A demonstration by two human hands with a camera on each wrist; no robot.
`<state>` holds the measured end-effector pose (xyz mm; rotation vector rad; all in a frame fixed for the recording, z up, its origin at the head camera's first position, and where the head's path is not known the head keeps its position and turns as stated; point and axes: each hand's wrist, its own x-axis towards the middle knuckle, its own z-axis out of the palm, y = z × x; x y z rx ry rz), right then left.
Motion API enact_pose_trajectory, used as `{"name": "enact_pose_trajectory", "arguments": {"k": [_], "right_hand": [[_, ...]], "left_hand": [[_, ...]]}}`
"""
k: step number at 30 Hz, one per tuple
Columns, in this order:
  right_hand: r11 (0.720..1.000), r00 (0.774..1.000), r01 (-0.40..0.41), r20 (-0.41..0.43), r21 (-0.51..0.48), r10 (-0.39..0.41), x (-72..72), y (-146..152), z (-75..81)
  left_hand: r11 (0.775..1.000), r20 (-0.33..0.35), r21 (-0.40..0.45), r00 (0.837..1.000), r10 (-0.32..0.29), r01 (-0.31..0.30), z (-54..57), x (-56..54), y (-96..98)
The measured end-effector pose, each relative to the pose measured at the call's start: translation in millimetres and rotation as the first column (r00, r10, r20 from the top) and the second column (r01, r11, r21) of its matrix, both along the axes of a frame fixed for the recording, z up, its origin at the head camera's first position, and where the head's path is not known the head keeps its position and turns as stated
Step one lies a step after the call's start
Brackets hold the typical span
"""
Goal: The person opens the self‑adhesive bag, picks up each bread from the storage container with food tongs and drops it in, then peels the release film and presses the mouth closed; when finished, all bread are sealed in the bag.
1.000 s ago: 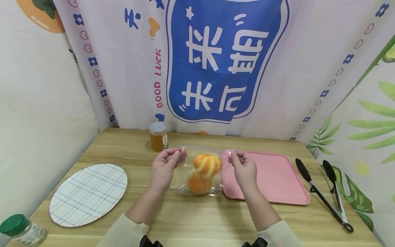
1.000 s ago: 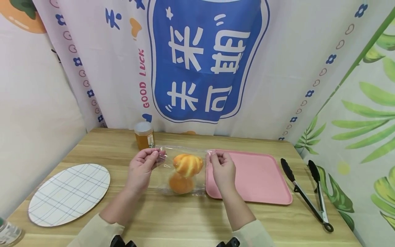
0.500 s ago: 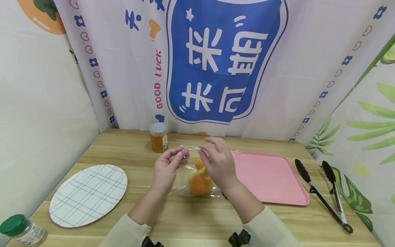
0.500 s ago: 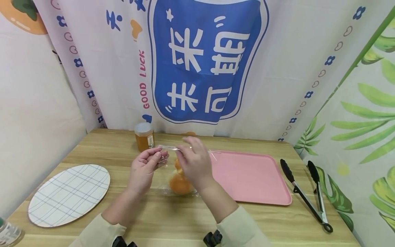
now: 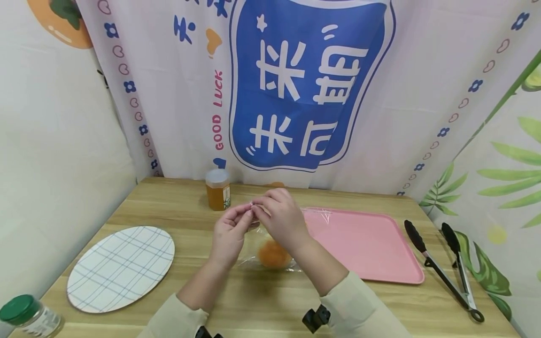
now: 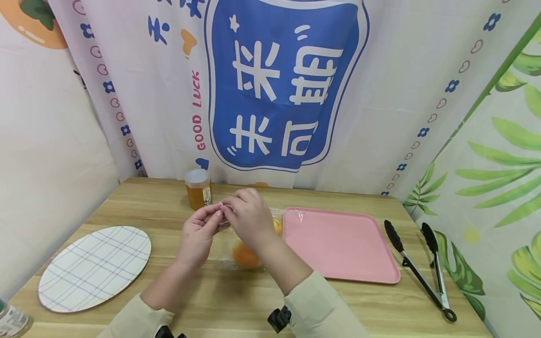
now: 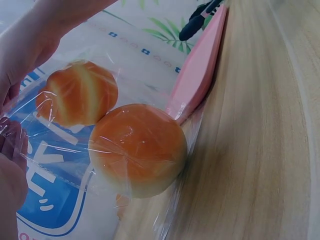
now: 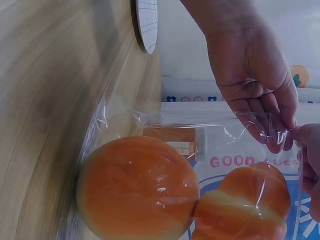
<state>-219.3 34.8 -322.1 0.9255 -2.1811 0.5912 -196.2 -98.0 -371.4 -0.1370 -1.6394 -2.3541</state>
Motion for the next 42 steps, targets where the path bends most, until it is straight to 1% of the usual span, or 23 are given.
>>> {"name": "enact_pose_trajectory", "arguments": {"k": [3,5,7,10,12,15,20,24,26,28,32,34,36,37,39,42], "right_hand": [[1.000,0.999,0.002,0.053,-0.016,-0.001,1.1,0,1.9],[0.999,0.992,0.001,0.125,-0.044,0.005,2.4,-1,3.6],[0.996,0.977,0.000,0.211,-0.089,0.019,3.7,-2,5.4],[0.988,0.947,0.004,0.319,-0.156,0.047,5.1,-2,7.7],[0.982,0.932,0.008,0.358,-0.190,0.062,5.4,-2,8.3],[0.973,0.918,0.017,0.390,-0.230,0.076,5.5,-2,8.1],[0.967,0.911,0.016,0.401,-0.254,0.091,5.2,0,8.5],[0.975,0.917,0.003,0.390,-0.221,0.086,5.1,1,8.8],[0.981,0.926,0.003,0.372,-0.196,0.072,5.4,1,9.2],[0.987,0.940,0.012,0.338,-0.163,0.044,5.9,0,10.0],[0.995,0.973,0.052,0.230,-0.080,-0.032,7.0,-2,10.5],[0.996,0.982,0.072,0.177,-0.047,-0.063,7.5,-3,10.7],[0.996,0.986,0.082,0.146,-0.035,-0.076,7.3,-4,10.5],[0.996,0.986,0.082,0.146,-0.040,-0.075,7.2,-5,10.5],[0.995,0.983,0.072,0.171,-0.065,-0.060,6.5,-5,10.0],[0.989,0.964,0.050,0.266,-0.138,-0.011,5.6,-4,9.9]], "left_hand": [[1.000,-0.002,0.009,1.000,-0.003,0.003,0.2,0.2,0.4],[1.000,-0.002,0.008,1.000,-0.001,0.001,0.4,0.4,0.6],[1.000,-0.004,0.007,1.000,-0.001,0.001,0.7,0.8,0.6],[1.000,-0.007,-0.002,1.000,-0.002,0.002,0.8,1.3,0.4],[1.000,-0.009,-0.005,1.000,-0.005,0.004,0.2,1.6,0.3],[1.000,-0.012,-0.017,1.000,-0.006,0.006,-0.9,2.0,0.1],[1.000,-0.025,-0.031,1.000,-0.004,0.004,-2.8,2.1,0.6],[0.999,-0.029,-0.037,1.000,0.002,-0.003,-2.9,1.6,1.2],[0.999,-0.029,-0.040,1.000,0.002,-0.003,-2.7,1.4,1.4],[0.999,-0.024,-0.041,1.000,0.000,-0.001,-2.6,1.4,1.6],[0.999,-0.021,-0.039,1.000,-0.008,0.007,-2.8,1.9,2.3],[0.999,-0.023,-0.038,1.000,-0.012,0.011,-2.8,2.2,2.6],[0.999,-0.026,-0.035,1.000,-0.014,0.013,-3.0,2.3,2.8],[0.999,-0.031,-0.034,0.999,-0.016,0.015,-3.0,2.3,2.8],[0.999,-0.037,-0.035,0.999,-0.019,0.017,-2.9,2.3,3.0],[0.999,-0.043,-0.038,0.999,-0.016,0.015,-2.7,2.0,3.0]]}}
